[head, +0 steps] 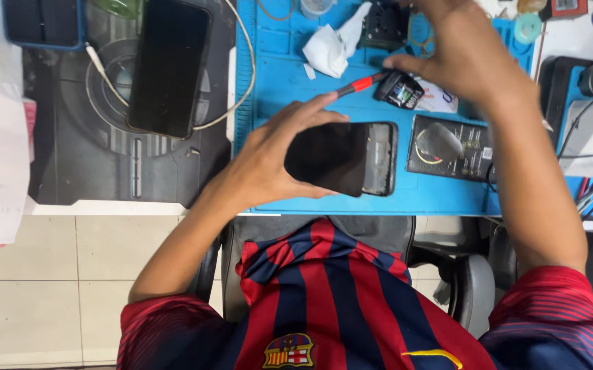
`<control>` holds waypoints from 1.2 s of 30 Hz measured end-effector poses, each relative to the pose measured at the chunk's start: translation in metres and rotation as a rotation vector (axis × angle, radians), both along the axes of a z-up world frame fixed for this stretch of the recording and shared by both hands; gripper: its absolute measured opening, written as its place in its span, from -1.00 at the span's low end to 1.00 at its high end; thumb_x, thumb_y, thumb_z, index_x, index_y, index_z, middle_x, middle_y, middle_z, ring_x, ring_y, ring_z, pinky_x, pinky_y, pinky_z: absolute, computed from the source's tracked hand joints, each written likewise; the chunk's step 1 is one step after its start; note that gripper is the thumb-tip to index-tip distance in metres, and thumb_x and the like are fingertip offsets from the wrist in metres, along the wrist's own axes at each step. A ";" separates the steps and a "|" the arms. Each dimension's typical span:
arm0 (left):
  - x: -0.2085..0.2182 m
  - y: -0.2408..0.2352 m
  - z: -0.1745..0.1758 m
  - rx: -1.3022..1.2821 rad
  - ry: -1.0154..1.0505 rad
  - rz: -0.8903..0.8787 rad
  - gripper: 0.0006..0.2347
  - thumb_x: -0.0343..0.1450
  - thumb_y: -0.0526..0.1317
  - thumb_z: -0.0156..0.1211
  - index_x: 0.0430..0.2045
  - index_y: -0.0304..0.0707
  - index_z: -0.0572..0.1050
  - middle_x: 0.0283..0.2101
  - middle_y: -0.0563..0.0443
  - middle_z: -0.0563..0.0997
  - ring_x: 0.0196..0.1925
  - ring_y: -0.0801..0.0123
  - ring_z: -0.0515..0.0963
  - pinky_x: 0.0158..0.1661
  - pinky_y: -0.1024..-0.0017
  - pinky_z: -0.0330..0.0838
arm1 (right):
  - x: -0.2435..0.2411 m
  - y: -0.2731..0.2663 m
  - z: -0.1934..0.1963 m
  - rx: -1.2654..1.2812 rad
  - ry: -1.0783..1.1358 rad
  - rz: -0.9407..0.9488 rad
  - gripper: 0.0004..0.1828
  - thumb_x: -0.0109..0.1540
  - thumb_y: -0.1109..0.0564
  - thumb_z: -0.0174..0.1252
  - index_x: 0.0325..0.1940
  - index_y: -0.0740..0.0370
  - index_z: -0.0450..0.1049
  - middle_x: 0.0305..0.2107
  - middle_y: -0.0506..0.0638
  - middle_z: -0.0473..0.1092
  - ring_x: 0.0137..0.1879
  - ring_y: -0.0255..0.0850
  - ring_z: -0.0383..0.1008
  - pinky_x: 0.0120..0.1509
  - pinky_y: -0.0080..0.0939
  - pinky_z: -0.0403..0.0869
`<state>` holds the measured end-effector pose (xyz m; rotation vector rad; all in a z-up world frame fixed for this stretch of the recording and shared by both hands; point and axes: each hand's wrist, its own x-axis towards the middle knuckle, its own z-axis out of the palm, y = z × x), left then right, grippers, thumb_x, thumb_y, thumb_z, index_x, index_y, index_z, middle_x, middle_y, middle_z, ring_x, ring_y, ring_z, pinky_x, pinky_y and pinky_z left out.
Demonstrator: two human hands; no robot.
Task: The person applies adhesive to a smartphone battery, places the battery into the phone chassis, and uses a UV light to cure the adhesive. They then press the phone's edges to secure the assembly.
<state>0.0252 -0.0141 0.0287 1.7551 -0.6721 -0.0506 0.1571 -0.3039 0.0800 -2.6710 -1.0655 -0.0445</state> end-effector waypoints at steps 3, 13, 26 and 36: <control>-0.004 -0.004 -0.001 -0.031 0.011 0.002 0.07 0.08 -0.16 0.71 0.48 -0.11 0.01 0.32 0.00 0.51 0.46 0.11 0.42 0.47 0.13 0.29 | 0.008 0.004 -0.027 -0.043 -0.042 -0.029 -0.24 0.16 0.03 0.54 0.38 0.24 0.41 0.14 0.34 0.36 0.20 0.26 0.42 0.23 0.15 0.45; -0.005 -0.031 -0.001 -0.144 0.100 -0.034 0.07 0.10 -0.20 0.71 0.49 -0.11 0.00 0.36 0.01 0.49 0.51 0.11 0.40 0.52 0.11 0.20 | 0.006 -0.005 -0.008 0.055 0.019 0.003 -0.35 0.26 0.22 0.43 0.40 0.24 0.35 0.20 0.37 0.27 0.26 0.33 0.32 0.28 0.13 0.38; 0.005 -0.075 0.005 -0.004 0.007 -0.023 -0.15 0.09 -0.17 0.69 0.29 -0.16 0.28 0.27 0.00 0.51 0.35 0.07 0.48 0.36 0.20 0.38 | -0.076 -0.085 0.056 0.389 0.086 -0.029 -0.38 0.06 0.17 0.54 0.02 0.39 0.32 0.06 0.37 0.39 -0.07 -0.08 0.44 -0.08 -0.15 0.45; 0.006 -0.082 0.012 0.013 0.015 -0.001 -0.22 0.07 -0.22 0.67 0.22 -0.20 0.36 0.25 -0.06 0.50 0.33 0.08 0.49 0.33 0.23 0.42 | -0.085 -0.082 0.091 0.297 -0.026 0.115 -0.42 0.00 0.13 0.50 -0.06 0.42 0.37 0.00 0.44 0.39 0.06 0.20 0.53 0.07 0.05 0.56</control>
